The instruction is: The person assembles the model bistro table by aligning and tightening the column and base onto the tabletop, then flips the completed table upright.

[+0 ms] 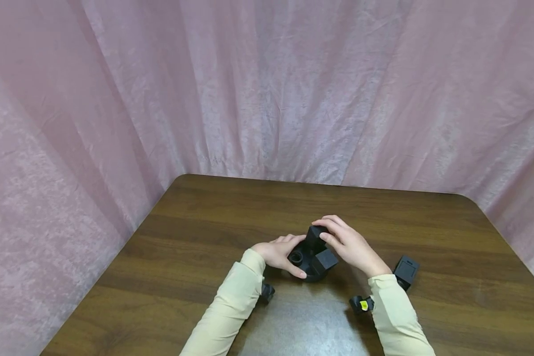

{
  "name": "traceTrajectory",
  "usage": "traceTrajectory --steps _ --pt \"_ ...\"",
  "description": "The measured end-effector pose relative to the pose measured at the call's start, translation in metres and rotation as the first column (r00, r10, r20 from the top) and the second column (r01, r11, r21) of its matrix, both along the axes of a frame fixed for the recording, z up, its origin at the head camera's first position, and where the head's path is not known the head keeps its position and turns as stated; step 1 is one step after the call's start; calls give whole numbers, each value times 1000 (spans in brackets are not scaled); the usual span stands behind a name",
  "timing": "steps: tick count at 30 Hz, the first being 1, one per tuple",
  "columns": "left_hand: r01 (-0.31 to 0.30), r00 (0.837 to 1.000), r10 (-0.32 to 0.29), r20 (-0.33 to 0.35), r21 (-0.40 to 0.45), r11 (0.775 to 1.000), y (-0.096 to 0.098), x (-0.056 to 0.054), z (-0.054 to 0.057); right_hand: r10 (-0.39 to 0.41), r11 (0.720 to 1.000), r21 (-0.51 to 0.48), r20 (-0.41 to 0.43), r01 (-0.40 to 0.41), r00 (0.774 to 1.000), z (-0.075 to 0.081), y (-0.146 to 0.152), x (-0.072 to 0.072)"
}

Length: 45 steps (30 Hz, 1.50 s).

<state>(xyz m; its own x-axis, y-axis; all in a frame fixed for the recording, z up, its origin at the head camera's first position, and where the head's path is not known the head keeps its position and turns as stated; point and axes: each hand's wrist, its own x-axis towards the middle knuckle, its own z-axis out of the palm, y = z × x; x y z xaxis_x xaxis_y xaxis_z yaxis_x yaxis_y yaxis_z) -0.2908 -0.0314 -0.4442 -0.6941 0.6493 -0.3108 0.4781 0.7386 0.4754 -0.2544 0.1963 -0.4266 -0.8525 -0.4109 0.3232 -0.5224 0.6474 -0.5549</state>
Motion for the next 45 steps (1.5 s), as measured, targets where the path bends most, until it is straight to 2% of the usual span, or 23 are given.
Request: traceTrajectory --steps 11,23,31,37,45 --pt "-12 1000 12 10 -3 1000 -1 -1 -1 -85 996 -14 38 86 996 1 -12 5" --pt "16 1000 -16 -11 7 1000 2 -1 -1 -211 977 -56 -60 208 976 -3 -11 4" --pt "22 1000 -22 -15 -2 1000 2 -1 3 -153 987 -44 -17 152 988 1 -6 4" --pt "13 1000 -13 -5 3 1000 1 0 3 -85 996 -6 -35 85 996 1 -3 1" --pt "6 1000 -6 2 1 1000 0 0 0 23 999 -45 -2 -23 1000 -3 9 -3"
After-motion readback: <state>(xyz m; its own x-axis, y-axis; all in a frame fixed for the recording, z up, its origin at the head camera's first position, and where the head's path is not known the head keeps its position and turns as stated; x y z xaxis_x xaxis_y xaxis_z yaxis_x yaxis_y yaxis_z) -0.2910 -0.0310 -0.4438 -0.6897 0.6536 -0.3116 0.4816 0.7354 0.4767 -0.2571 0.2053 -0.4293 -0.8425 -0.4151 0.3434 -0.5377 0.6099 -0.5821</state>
